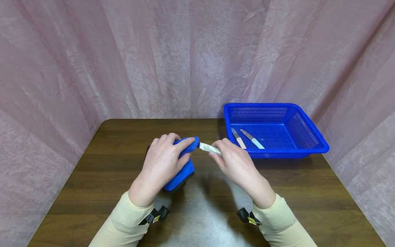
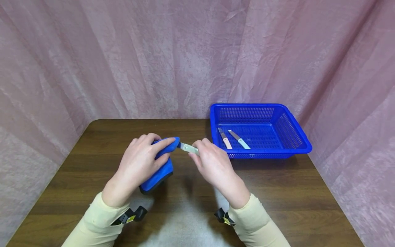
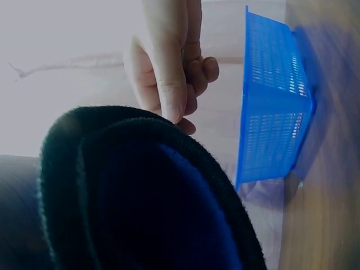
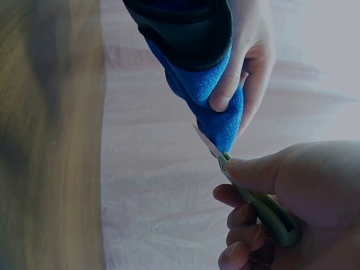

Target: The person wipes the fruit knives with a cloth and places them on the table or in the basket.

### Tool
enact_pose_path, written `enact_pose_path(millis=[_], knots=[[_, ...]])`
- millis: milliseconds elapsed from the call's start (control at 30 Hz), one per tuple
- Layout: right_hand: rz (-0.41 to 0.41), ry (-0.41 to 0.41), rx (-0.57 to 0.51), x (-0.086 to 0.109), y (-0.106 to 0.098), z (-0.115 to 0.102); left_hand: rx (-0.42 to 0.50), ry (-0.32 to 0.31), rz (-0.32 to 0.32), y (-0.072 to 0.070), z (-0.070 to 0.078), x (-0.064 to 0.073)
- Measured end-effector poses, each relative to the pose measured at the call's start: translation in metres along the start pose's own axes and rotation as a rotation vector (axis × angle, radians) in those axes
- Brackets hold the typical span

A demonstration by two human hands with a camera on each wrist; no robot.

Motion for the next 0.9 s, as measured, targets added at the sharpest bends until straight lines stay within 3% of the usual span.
enact_pose_path(millis=[900], knots=[[-0.014,0.015,-0.006,-0.001,-0.001,0.0,-0.003,-0.041,0.009,-0.002,-0.012,0.001]])
Point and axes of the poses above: each hand's wrist, its own x-axis away from the middle knuckle, its own y-axis out of the palm, z = x × y, the point moved 2 cm from there along -x, towards the middle knuckle, and after that the axes turned 7 degrees about y, right-handed, at the moved point
